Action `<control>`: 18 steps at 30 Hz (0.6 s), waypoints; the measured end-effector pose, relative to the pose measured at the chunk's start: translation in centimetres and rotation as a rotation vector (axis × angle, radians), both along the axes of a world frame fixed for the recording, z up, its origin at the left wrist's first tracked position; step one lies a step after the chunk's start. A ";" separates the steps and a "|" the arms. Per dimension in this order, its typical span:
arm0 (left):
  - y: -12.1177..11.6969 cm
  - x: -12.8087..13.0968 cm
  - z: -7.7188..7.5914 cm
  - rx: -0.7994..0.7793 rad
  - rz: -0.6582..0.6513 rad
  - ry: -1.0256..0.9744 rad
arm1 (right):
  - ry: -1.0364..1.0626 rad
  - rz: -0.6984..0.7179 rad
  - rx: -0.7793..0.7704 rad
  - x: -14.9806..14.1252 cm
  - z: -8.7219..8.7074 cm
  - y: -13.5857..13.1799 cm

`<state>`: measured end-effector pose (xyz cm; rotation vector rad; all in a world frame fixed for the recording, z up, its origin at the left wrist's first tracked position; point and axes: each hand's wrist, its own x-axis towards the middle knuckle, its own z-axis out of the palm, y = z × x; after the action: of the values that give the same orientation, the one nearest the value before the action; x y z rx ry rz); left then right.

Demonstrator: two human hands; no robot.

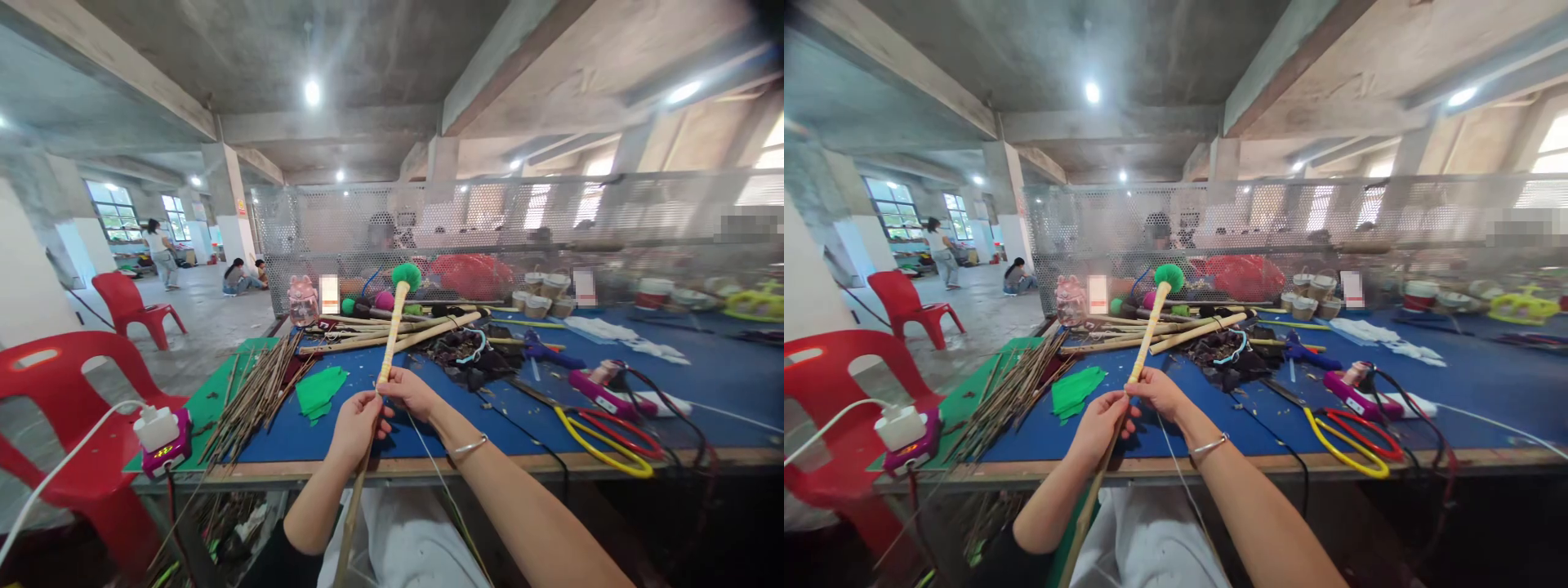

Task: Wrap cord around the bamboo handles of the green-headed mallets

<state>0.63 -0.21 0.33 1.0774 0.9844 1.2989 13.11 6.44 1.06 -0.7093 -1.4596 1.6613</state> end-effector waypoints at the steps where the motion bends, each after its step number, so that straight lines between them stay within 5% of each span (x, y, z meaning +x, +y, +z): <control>1: 0.2 0.2 -0.1 0.009 0.067 0.038 | -0.009 -0.025 0.005 0.0 -0.1 0.2; 5: 0.3 0.6 -0.5 0.104 0.239 0.135 | 0.030 -0.053 0.011 -0.1 -0.1 0.1; 13: -0.4 -0.4 -0.4 0.095 0.030 -0.072 | 0.193 0.183 -0.072 0.1 1.4 -1.3; 18: -0.5 -0.5 0.1 0.034 -0.016 -0.067 | 0.162 0.137 -0.048 0.2 1.1 -0.9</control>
<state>0.16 -0.68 0.44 1.0589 0.9045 1.3344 13.27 5.52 2.20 -0.4967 -1.3827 1.8195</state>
